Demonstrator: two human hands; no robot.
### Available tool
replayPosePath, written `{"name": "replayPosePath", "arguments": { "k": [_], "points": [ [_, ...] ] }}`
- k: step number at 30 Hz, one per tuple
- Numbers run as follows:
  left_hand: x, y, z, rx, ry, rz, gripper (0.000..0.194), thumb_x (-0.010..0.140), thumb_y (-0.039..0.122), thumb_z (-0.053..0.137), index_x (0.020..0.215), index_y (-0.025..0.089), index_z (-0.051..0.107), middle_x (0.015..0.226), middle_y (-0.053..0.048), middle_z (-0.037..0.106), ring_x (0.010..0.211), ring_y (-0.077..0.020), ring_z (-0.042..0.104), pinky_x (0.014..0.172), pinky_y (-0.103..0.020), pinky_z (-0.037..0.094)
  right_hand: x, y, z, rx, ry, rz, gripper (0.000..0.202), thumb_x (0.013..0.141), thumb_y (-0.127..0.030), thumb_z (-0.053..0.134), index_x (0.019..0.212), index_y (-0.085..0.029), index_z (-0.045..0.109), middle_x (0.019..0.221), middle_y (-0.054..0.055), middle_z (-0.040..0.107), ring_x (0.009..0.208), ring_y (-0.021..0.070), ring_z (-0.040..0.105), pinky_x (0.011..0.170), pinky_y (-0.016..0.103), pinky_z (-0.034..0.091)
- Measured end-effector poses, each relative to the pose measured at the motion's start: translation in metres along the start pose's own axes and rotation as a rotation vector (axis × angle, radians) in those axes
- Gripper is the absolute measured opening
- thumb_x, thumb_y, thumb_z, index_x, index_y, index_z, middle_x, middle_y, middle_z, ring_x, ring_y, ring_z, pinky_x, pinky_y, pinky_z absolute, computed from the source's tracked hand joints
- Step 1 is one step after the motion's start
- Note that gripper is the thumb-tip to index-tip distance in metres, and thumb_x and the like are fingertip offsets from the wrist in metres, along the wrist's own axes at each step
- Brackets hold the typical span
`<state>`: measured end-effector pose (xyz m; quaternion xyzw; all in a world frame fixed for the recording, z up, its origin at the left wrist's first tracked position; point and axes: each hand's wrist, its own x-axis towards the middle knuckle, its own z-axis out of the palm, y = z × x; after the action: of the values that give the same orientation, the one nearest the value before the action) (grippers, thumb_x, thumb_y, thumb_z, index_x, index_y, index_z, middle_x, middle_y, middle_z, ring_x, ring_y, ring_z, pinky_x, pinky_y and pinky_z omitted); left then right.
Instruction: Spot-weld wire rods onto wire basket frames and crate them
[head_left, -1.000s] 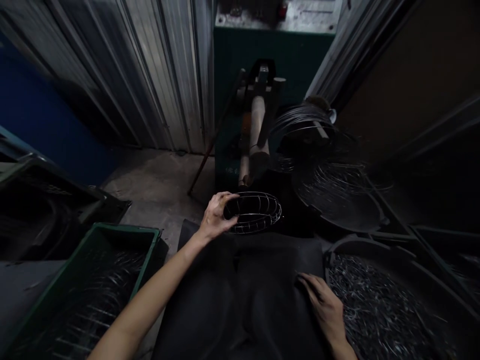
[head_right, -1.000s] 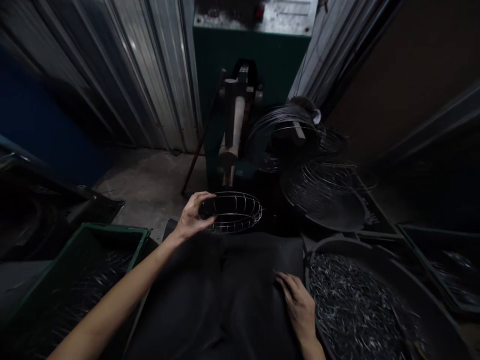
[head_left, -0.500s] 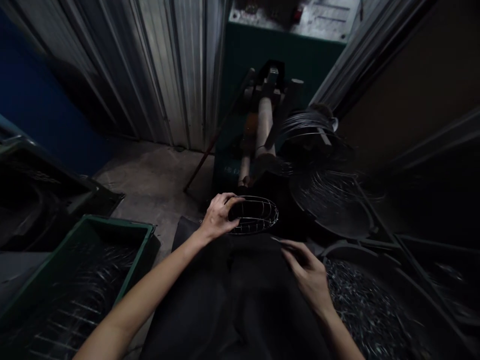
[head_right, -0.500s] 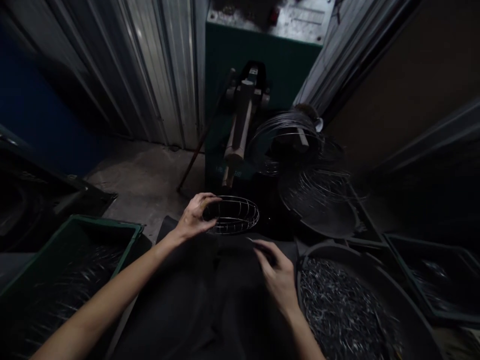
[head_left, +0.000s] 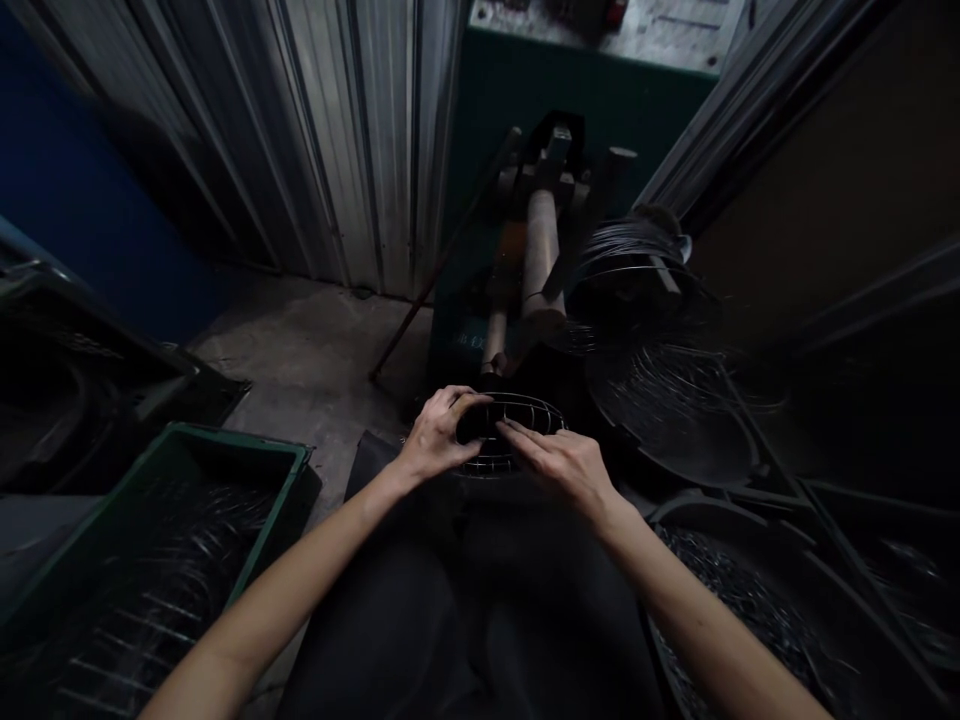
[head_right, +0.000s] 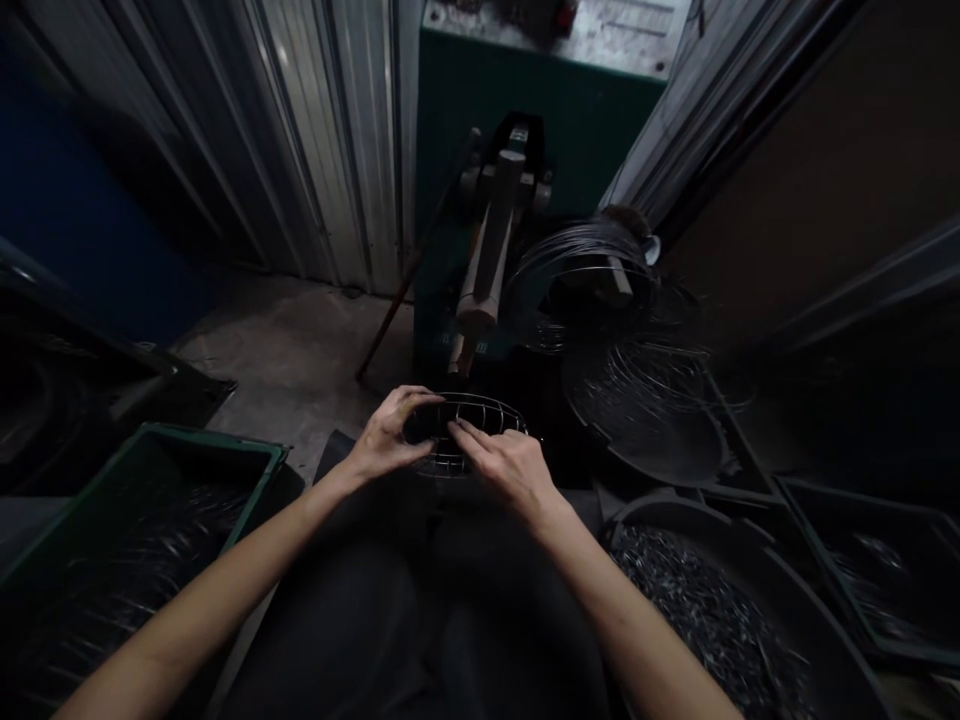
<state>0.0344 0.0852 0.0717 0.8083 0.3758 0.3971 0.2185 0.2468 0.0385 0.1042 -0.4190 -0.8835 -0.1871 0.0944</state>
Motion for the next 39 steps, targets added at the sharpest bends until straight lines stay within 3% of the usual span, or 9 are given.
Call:
{"name": "replayPosePath", "arguments": {
  "k": [4, 10, 21, 31, 39],
  "points": [
    [0.002, -0.003, 0.001, -0.009, 0.005, 0.02, 0.051, 0.069, 0.014, 0.069, 0.117, 0.023, 0.054, 0.114, -0.007, 0.055, 0.109, -0.0235, 0.055, 0.094, -0.042, 0.048, 0.005, 0.003, 0.002, -0.048, 0.083, -0.015, 0.037, 0.088, -0.011, 0.051, 0.121, -0.022, 0.063, 0.122, -0.001, 0.062, 0.057, 0.0089, 0.062, 0.053, 0.024, 0.045],
    [0.003, -0.005, -0.001, -0.009, 0.002, 0.019, 0.051, 0.07, 0.014, 0.068, 0.117, 0.023, 0.054, 0.115, -0.007, 0.055, 0.109, -0.0236, 0.055, 0.094, -0.042, 0.048, 0.01, 0.003, -0.001, -0.098, 0.028, -0.041, 0.037, 0.085, -0.009, 0.052, 0.119, -0.02, 0.064, 0.119, 0.0, 0.064, 0.055, 0.0093, 0.061, 0.051, 0.025, 0.043],
    [0.014, -0.013, 0.001, -0.061, 0.049, 0.004, 0.053, 0.068, 0.014, 0.071, 0.116, 0.023, 0.053, 0.113, -0.007, 0.054, 0.108, -0.022, 0.055, 0.093, -0.038, 0.05, 0.011, 0.016, 0.011, -0.059, 0.302, -0.136, 0.034, 0.087, -0.001, 0.051, 0.113, -0.017, 0.065, 0.119, 0.003, 0.065, 0.058, 0.0058, 0.058, 0.056, 0.025, 0.039],
    [0.027, -0.02, 0.006, 0.059, 0.052, 0.017, 0.054, 0.067, 0.013, 0.069, 0.118, 0.024, 0.053, 0.116, -0.007, 0.051, 0.11, -0.0242, 0.054, 0.095, -0.043, 0.048, 0.016, 0.023, 0.023, -0.06, 0.114, -0.062, 0.044, 0.091, -0.004, 0.04, 0.123, -0.026, 0.062, 0.124, 0.002, 0.061, 0.064, 0.009, 0.062, 0.058, 0.027, 0.046],
    [0.033, -0.028, 0.007, 0.095, 0.031, 0.017, 0.055, 0.069, 0.014, 0.068, 0.121, 0.025, 0.053, 0.119, -0.008, 0.05, 0.112, -0.0251, 0.052, 0.096, -0.044, 0.047, 0.024, 0.025, 0.025, -0.133, 0.206, -0.097, 0.039, 0.09, -0.002, 0.042, 0.113, -0.021, 0.067, 0.118, 0.002, 0.065, 0.06, 0.0082, 0.059, 0.057, 0.027, 0.042]
  ]
}}
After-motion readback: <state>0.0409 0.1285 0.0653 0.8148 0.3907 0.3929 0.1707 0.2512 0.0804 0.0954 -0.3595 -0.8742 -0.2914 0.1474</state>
